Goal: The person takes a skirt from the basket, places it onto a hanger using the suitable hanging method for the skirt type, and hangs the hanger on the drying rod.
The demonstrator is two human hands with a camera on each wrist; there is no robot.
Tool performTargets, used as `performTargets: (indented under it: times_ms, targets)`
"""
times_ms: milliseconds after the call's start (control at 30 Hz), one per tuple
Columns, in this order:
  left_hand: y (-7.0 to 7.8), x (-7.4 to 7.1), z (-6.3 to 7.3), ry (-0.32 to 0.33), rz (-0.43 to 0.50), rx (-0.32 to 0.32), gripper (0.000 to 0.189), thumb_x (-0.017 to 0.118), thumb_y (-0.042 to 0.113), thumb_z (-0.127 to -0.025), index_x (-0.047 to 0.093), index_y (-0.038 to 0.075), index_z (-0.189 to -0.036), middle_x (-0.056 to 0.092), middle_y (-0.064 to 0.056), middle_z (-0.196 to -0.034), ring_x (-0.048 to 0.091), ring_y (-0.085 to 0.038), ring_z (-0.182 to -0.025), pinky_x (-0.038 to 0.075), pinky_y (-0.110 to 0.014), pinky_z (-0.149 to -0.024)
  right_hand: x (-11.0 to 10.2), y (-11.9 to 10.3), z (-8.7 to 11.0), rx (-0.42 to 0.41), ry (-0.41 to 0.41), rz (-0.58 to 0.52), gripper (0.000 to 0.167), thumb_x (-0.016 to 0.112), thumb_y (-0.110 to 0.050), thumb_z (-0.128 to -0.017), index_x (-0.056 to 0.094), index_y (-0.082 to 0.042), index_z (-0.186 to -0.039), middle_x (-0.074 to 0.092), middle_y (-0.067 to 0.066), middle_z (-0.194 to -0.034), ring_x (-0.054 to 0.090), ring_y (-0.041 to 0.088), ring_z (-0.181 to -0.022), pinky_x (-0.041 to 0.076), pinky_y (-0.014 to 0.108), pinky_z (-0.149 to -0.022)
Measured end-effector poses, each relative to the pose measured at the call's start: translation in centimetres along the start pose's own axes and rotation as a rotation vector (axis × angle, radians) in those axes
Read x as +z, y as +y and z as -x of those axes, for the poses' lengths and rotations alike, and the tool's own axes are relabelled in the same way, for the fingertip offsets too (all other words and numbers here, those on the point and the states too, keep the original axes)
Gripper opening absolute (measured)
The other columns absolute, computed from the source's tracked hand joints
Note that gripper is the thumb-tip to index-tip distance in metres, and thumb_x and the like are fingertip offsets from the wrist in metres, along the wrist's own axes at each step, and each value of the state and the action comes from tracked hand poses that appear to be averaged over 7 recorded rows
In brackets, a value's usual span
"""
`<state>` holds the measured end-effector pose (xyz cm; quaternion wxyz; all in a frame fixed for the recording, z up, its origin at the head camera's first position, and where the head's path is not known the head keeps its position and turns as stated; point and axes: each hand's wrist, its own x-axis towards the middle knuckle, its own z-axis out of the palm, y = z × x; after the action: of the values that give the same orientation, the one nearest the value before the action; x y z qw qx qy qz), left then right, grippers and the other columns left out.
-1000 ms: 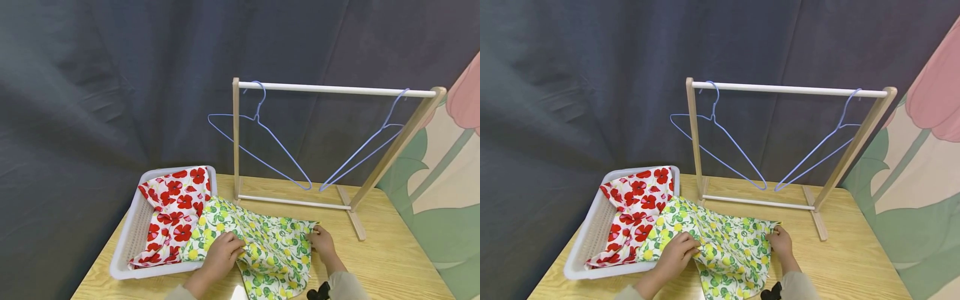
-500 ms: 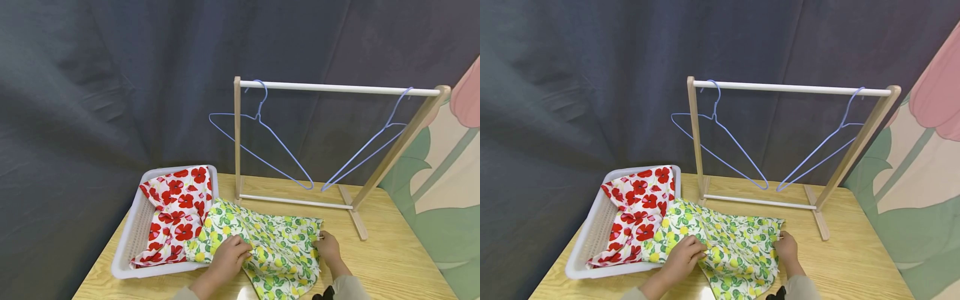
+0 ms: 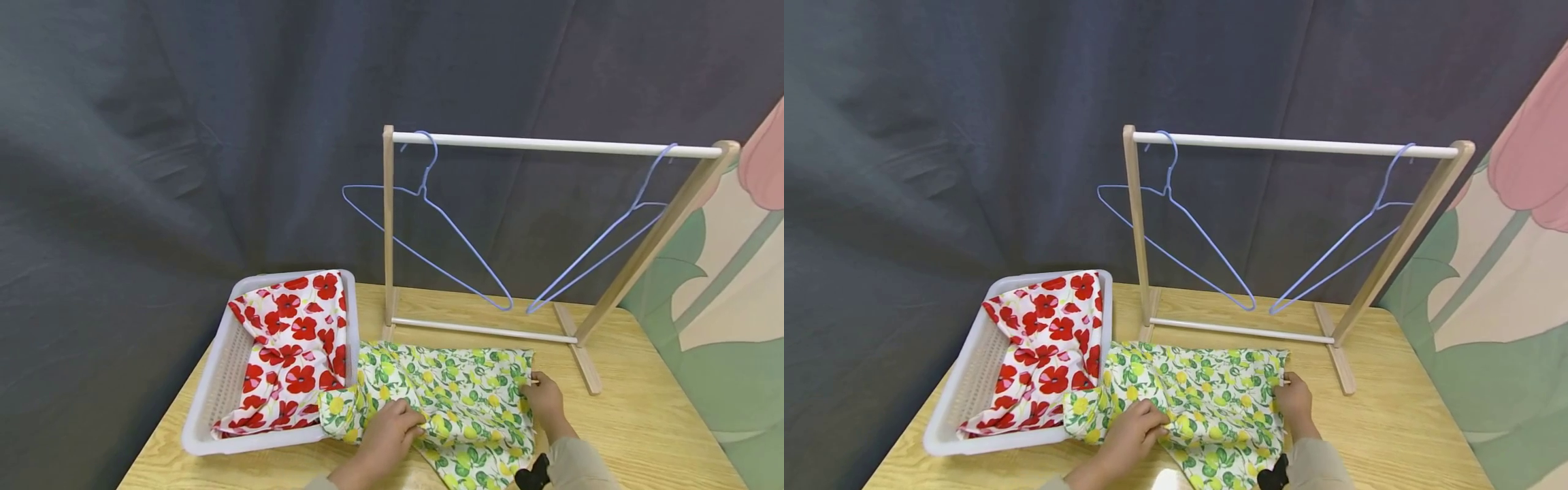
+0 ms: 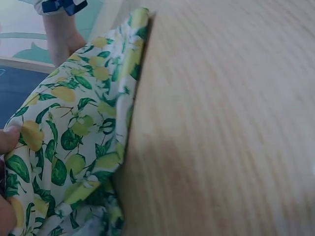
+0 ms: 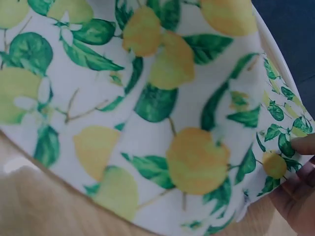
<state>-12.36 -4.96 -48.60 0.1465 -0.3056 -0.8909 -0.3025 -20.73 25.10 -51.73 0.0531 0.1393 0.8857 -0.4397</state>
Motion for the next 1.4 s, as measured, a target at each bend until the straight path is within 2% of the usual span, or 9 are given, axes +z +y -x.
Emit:
performTargets:
  times_ms: [133, 267, 500, 600, 767, 900, 1133, 1267, 1400]
  targets:
    - [-0.2, 0.6, 0.3, -0.026, 0.051, -0.062, 0.009, 0.058, 0.02, -0.081, 0.063, 0.015, -0.086, 0.042, 0.011, -0.075, 0.037, -0.001, -0.066, 0.031, -0.011, -0.057, 0.1, 0.6, 0.4, 0.012, -0.027, 0.031, 0.043, 0.047, -0.006, -0.079, 0.035, 0.016, -0.114, 0.044, 0.031, -0.101, 0.046, 0.034, -0.082, 0.042, 0.038, -0.064]
    - [-0.8, 1.2, 0.8, -0.005, 0.06, -0.099, 0.007, 0.059, 0.017, -0.079, 0.063, 0.014, -0.085, 0.041, 0.011, -0.074, 0.038, -0.002, -0.066, 0.032, -0.012, -0.057, 0.2, 0.7, 0.9, -0.015, -0.03, 0.1, 0.038, 0.049, -0.003, -0.077, 0.04, 0.017, -0.108, 0.049, 0.028, -0.092, 0.048, 0.03, -0.074, 0.042, 0.037, -0.059]
    - [-2.1, 2.6, 1.6, 0.084, 0.045, -0.049, 0.004, 0.063, 0.014, -0.074, 0.062, 0.013, -0.078, 0.039, 0.008, -0.07, 0.037, -0.004, -0.063, 0.031, -0.012, -0.057, 0.1, 1.0, 0.5, -0.074, -0.017, 0.142, 0.029, 0.052, 0.0, -0.079, 0.045, 0.016, -0.102, 0.05, 0.027, -0.091, 0.049, 0.03, -0.074, 0.041, 0.038, -0.059]
    - [-2.3, 2.9, 1.8, 0.09, 0.055, -0.043, 0.005, 0.064, 0.014, -0.073, 0.061, 0.012, -0.077, 0.039, 0.008, -0.069, 0.039, -0.005, -0.063, 0.032, -0.013, -0.057, 0.1, 1.2, -0.2, -0.095, 0.007, 0.154, 0.027, 0.053, -0.001, -0.079, 0.047, 0.015, -0.099, 0.051, 0.025, -0.089, 0.049, 0.029, -0.073, 0.041, 0.038, -0.058]
    - [-2.2, 2.6, 1.9, -0.054, 0.138, -0.153, 0.013, 0.062, 0.019, -0.078, 0.061, 0.009, -0.085, 0.043, 0.007, -0.076, 0.041, -0.005, -0.068, 0.035, -0.016, -0.061, 0.2, 1.3, -0.4, -0.05, -0.003, 0.132, 0.032, 0.05, -0.006, -0.08, 0.044, 0.015, -0.103, 0.05, 0.028, -0.093, 0.048, 0.03, -0.074, 0.041, 0.039, -0.061]
    - [-1.7, 1.7, 1.5, -0.142, 0.176, -0.246, 0.026, 0.058, 0.025, -0.081, 0.058, 0.005, -0.098, 0.046, 0.002, -0.088, 0.044, -0.012, -0.081, 0.04, -0.024, -0.07, 0.1, 0.5, 1.1, -0.003, -0.033, 0.149, 0.04, 0.046, -0.01, -0.08, 0.041, 0.019, -0.106, 0.048, 0.033, -0.097, 0.048, 0.034, -0.078, 0.04, 0.044, -0.068]
    - [-0.8, 0.9, -0.2, -0.083, -0.089, -0.214, 0.027, 0.058, 0.018, -0.08, 0.056, 0.002, -0.101, 0.046, -0.013, -0.108, 0.04, -0.029, -0.105, 0.031, -0.04, -0.089, -0.3, 0.4, 2.5, 0.027, -0.078, 0.207, 0.041, 0.049, -0.015, -0.078, 0.042, 0.019, -0.101, 0.051, 0.029, -0.09, 0.049, 0.034, -0.079, 0.04, 0.043, -0.068]
    - [-0.7, 1.1, -1.1, -0.151, -0.259, -0.281, 0.035, 0.058, 0.023, -0.078, 0.056, -0.001, -0.104, 0.044, -0.021, -0.116, 0.031, -0.038, -0.115, 0.02, -0.049, -0.095, -0.4, 0.9, 3.0, 0.046, -0.096, 0.115, 0.034, 0.05, -0.006, -0.075, 0.044, 0.02, -0.096, 0.053, 0.019, -0.079, 0.05, 0.026, -0.07, 0.042, 0.034, -0.061]
    - [-0.7, 1.4, -1.5, -0.194, -0.389, -0.356, 0.043, 0.059, 0.027, -0.076, 0.054, -0.003, -0.105, 0.042, -0.025, -0.118, 0.024, -0.044, -0.116, 0.017, -0.05, -0.095, -0.1, 1.4, 3.4, 0.065, -0.101, 0.0, 0.024, 0.049, 0.003, -0.076, 0.045, 0.02, -0.092, 0.053, 0.012, -0.07, 0.051, 0.018, -0.061, 0.044, 0.027, -0.055]
